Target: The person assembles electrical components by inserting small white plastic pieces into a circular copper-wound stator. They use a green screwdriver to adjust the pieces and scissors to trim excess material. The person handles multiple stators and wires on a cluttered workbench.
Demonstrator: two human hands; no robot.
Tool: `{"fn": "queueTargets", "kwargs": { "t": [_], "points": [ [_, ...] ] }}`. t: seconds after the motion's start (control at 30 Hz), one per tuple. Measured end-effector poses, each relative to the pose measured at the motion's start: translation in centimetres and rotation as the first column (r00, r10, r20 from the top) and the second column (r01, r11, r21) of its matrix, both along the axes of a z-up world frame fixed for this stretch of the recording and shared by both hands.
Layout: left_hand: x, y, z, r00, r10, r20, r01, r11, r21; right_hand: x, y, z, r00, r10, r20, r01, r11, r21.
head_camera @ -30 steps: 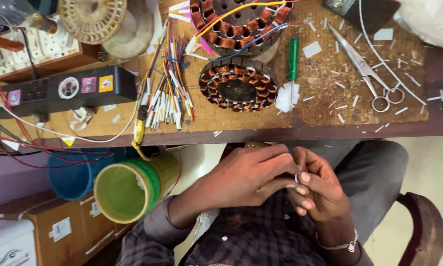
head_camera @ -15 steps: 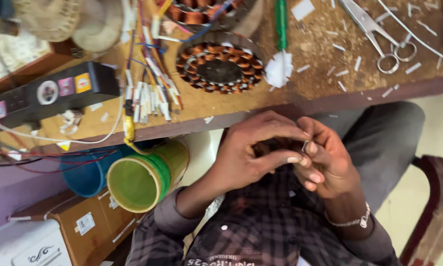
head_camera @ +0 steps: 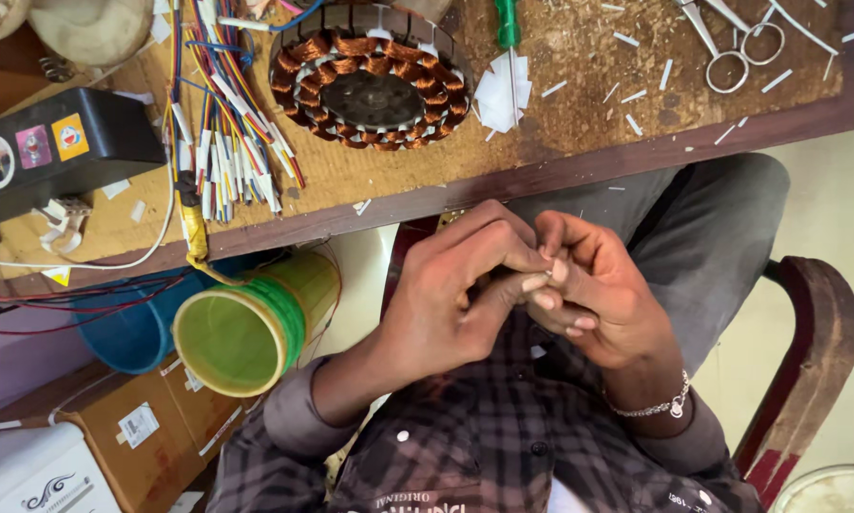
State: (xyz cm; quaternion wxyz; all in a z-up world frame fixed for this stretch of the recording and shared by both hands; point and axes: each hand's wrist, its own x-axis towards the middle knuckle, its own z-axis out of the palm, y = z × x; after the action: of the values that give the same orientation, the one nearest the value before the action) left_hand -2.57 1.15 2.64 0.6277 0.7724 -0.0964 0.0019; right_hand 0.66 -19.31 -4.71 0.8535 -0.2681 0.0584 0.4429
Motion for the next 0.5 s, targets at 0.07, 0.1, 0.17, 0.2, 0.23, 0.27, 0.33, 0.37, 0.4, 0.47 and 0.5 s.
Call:
{"fn": "queueTargets", "kwargs": {
  "t": [0.07,0.1,0.17,0.2,0.23,0.27,0.33,0.37,0.4,0.47,0.5],
  "points": [
    [0.0,-0.4,0.1,1.0,-0.006,0.022,0.006,1.0,-0.002,0.4,-0.3,-0.3,1.0,0.021,0.015,-0.022,1.0,0.018],
    [0.0,-0.6,0.2,0.999,-0.013,0.029,0.013,1.0,-0.008,0.5,-0.6,-0.3,0.998,0.009,0.066,-0.01,1.0,0.01],
    [0.2,-0.6,0.9,0.997,-0.014,0.076,0.013,1.0,0.013,0.9,-0.9,-0.1,0.983,-0.014,0.182,0.013,1.0,0.003],
    [0.5,-0.4,1.2,0.992,0.006,0.126,-0.012,0.999,0.049,1.1,-0.8,0.0,0.964,-0.061,0.26,0.063,0.998,0.001],
    [0.7,0.3,1.5,0.974,0.047,0.222,-0.078,0.988,0.133,1.3,-0.7,0.2,0.936,-0.109,0.336,0.113,0.994,0.005],
    [0.8,1.2,1.7,0.945,0.077,0.318,-0.15,0.965,0.213,1.5,-0.5,0.4,0.9,-0.158,0.407,0.164,0.986,0.02],
    [1.1,3.1,2.0,0.885,0.322,0.337,-0.428,0.849,0.31,1.9,-0.2,1.0,0.832,-0.166,0.529,0.278,0.951,-0.139],
    [1.4,4.3,1.9,0.84,0.416,0.349,-0.529,0.771,0.354,2.1,0.0,1.4,0.795,-0.163,0.585,0.342,0.916,-0.209],
    [1.9,5.3,1.7,0.784,0.503,0.363,-0.619,0.681,0.392,2.2,0.2,1.9,0.754,-0.153,0.638,0.389,0.888,-0.247],
    [2.5,6.8,1.2,0.738,0.567,0.367,-0.675,0.631,0.383,2.3,0.5,3.1,0.67,-0.126,0.731,0.492,0.813,-0.311],
    [3.0,7.4,0.8,0.715,0.596,0.365,-0.699,0.606,0.379,2.5,0.9,3.5,0.658,-0.139,0.74,0.513,0.802,-0.305]
  ]
}}
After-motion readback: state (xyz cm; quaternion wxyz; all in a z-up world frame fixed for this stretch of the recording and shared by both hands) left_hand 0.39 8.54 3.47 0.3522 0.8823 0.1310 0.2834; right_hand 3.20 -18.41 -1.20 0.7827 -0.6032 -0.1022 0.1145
